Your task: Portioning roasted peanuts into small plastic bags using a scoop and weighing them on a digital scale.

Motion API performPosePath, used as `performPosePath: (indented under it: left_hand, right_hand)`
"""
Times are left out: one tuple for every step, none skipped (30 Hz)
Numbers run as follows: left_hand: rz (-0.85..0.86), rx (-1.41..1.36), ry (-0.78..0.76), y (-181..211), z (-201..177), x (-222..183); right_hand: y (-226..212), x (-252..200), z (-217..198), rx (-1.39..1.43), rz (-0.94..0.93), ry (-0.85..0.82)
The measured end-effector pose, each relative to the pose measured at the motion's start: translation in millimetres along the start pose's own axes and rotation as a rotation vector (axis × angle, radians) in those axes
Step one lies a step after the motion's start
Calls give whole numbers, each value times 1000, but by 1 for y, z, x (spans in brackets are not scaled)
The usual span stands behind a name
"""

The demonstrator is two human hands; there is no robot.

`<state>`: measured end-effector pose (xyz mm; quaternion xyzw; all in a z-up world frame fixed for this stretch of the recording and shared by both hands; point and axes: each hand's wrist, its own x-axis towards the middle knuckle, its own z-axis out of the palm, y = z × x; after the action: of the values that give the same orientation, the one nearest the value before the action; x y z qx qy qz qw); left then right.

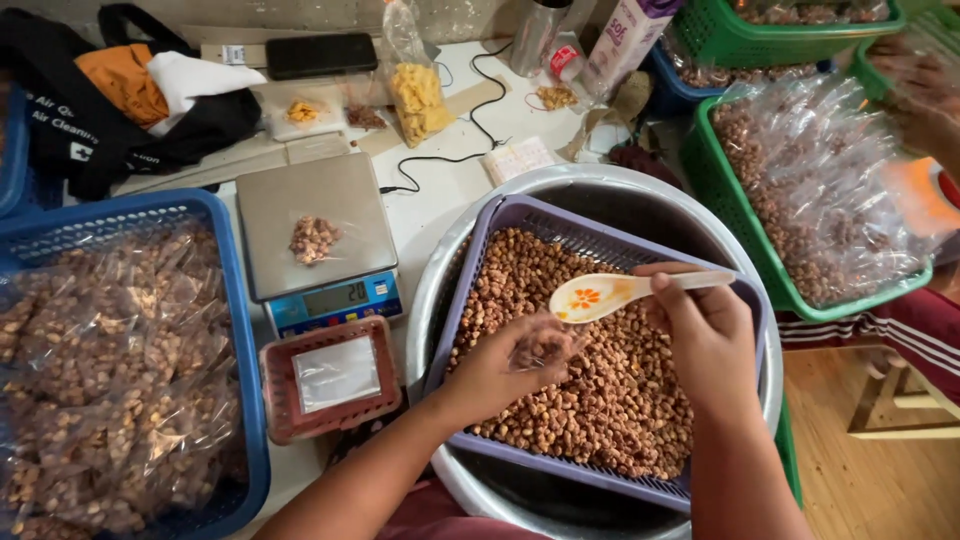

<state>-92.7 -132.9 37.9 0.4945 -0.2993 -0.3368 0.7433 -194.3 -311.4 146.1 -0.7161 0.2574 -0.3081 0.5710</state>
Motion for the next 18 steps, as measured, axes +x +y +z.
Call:
performPosePath:
  left_hand:
    - [1,2,10,1,0,1]
    - [-1,-49,-12,3,-1,3]
    - [-1,-97,-27,4,-3,4]
    - [3,-91,-10,3,-22,10]
    - [77,-93,-24,2,-42,15]
    - [151,-94,-39,2,-61,20]
    - [154,-90,-25,13,-90,31]
    - [269,152,183,25,-119,42]
    - [375,392,387,36,-148,53]
    - [375,395,396,40,-178,55]
    - [350,630,526,43,-208,59]
    - [317,865,655,47,-237,62]
    - [319,865,657,42,-253,57]
    - [188,934,639,37,-268,52]
    - [57,999,615,32,-284,48]
    - [58,1000,615,37,-277,39]
    - [130,1103,524,42,-270,29]
    - [203,1203,430,46,-263,19]
  right_hand:
    - [8,1,-4,3,0,-10]
    - [17,1,-8,19,34,85]
    - [26,3,-9,37,68,173]
    - [16,-1,-8,43,69,156]
    - [5,-6,-8,-44,179,211]
    - [-5,-10,-8,-132,289,264]
    - [10,-13,-17,-130,288,249]
    - [25,-16,-27,-101,249,249]
    - [40,-20,-38,-73,212,254]
    - [47,-24,-43,-72,212,245]
    - [53,-28,-49,-46,254,269]
    - [59,-33,-55,-20,296,294]
    - [59,-36,-56,-19,294,292]
    - [60,-39,-58,-13,291,300]
    - [60,-43,-59,-7,288,311]
    - [62,-42,-61,-6,287,312]
    - [65,-42,-63,2,291,312]
    - [67,-43,-65,11,296,312]
